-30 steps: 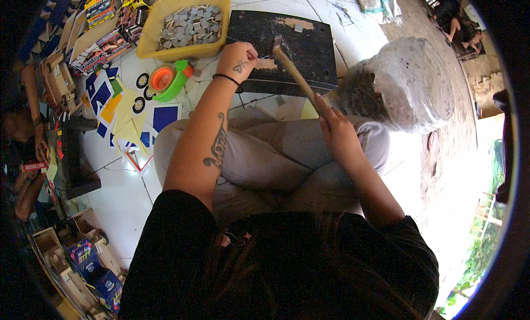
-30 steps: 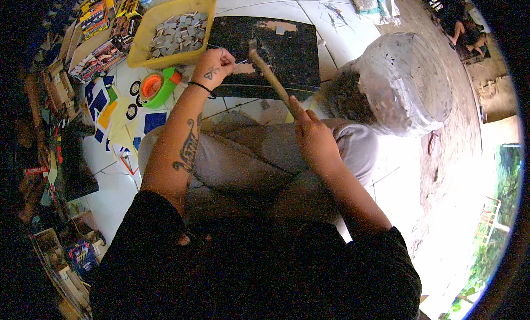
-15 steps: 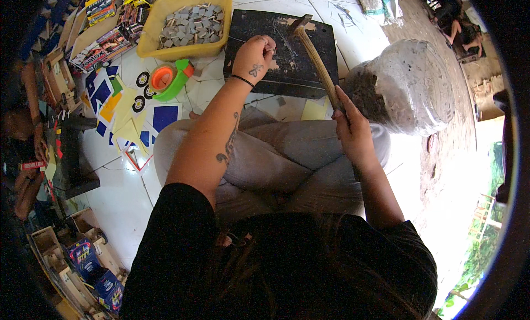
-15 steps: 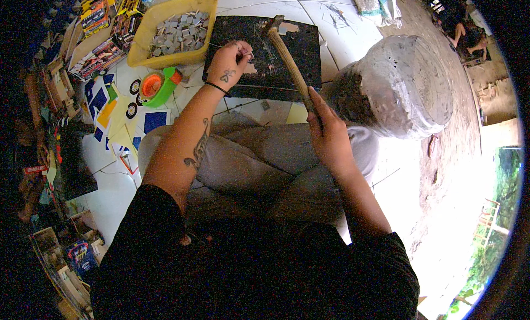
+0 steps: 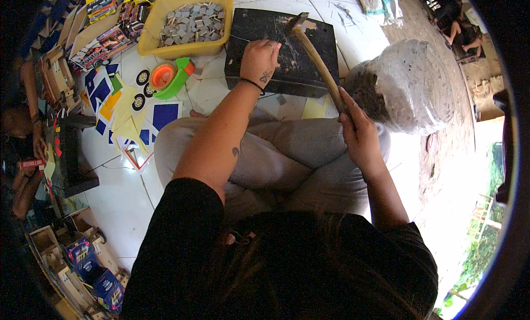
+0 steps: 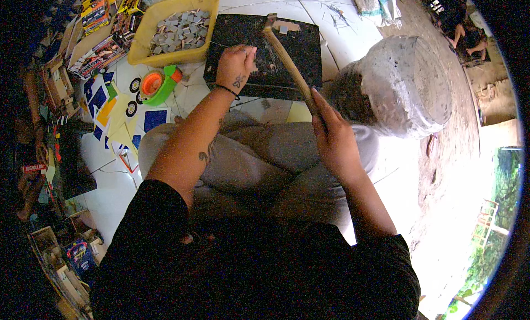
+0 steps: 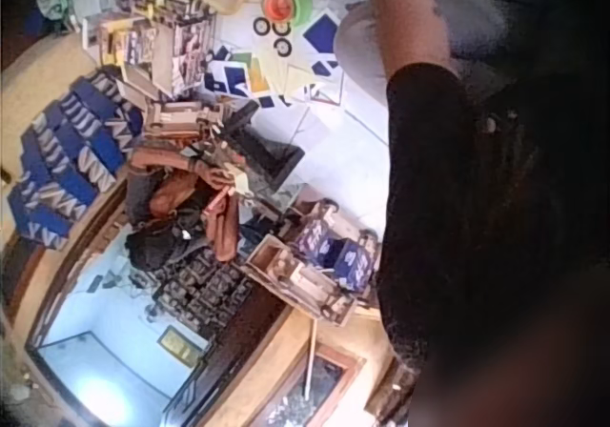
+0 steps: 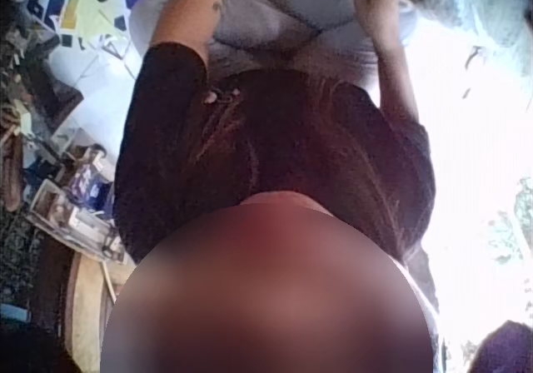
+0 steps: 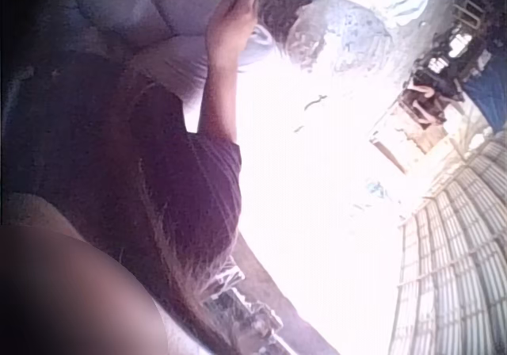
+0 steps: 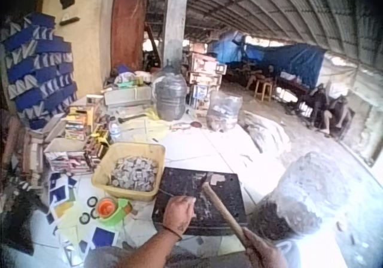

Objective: The person sits on the floor and repeatedly uses a hammer to break small rectangular blocks on a black board. They place the broken pieces into a clear bowl and continue the process with additional blocks from a yellow container.

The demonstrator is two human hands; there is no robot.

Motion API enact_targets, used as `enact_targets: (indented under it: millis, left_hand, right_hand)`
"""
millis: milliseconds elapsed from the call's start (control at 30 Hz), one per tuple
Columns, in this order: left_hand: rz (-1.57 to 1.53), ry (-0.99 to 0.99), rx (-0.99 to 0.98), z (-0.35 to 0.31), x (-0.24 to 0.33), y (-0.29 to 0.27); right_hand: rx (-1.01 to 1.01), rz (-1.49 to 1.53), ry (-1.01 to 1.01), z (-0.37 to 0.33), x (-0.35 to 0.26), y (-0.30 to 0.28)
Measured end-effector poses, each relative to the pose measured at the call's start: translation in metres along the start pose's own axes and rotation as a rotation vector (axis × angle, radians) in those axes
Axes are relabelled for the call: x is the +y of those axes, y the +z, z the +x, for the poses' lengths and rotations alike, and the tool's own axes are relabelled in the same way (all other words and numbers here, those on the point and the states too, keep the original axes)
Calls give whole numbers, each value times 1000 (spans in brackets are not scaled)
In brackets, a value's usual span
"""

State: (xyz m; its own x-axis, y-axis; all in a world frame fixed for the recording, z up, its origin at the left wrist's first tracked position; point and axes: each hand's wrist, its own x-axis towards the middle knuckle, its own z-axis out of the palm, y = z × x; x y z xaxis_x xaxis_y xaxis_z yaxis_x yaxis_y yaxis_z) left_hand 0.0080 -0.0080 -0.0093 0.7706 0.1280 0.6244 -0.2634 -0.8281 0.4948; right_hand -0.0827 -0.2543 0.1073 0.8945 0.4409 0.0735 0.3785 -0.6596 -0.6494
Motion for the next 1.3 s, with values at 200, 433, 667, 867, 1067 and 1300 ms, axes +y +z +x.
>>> enact_targets:
  millis: [200, 433, 667, 867, 1067, 1300]
  left_hand:
    - [20, 35, 25, 0, -4, 7]
    - [77, -17, -67, -3, -4, 7]
    - [85, 83, 40, -4, -7, 11]
    - [133, 83, 4, -7, -7, 11]
    - [111, 68, 45, -8, -4, 9]
    - [4, 2, -41, -12, -1, 2]
  right_hand:
    - [35, -107, -73, 0, -11, -3]
    - [48, -150, -156, 7, -7, -3]
    - [-14, -168, -87, 6, -6, -8]
    - [-23, -171, -103, 6, -5, -4]
    - [40, -127, -153, 4, 1, -2]
    - [128, -182, -148, 20, 27, -6]
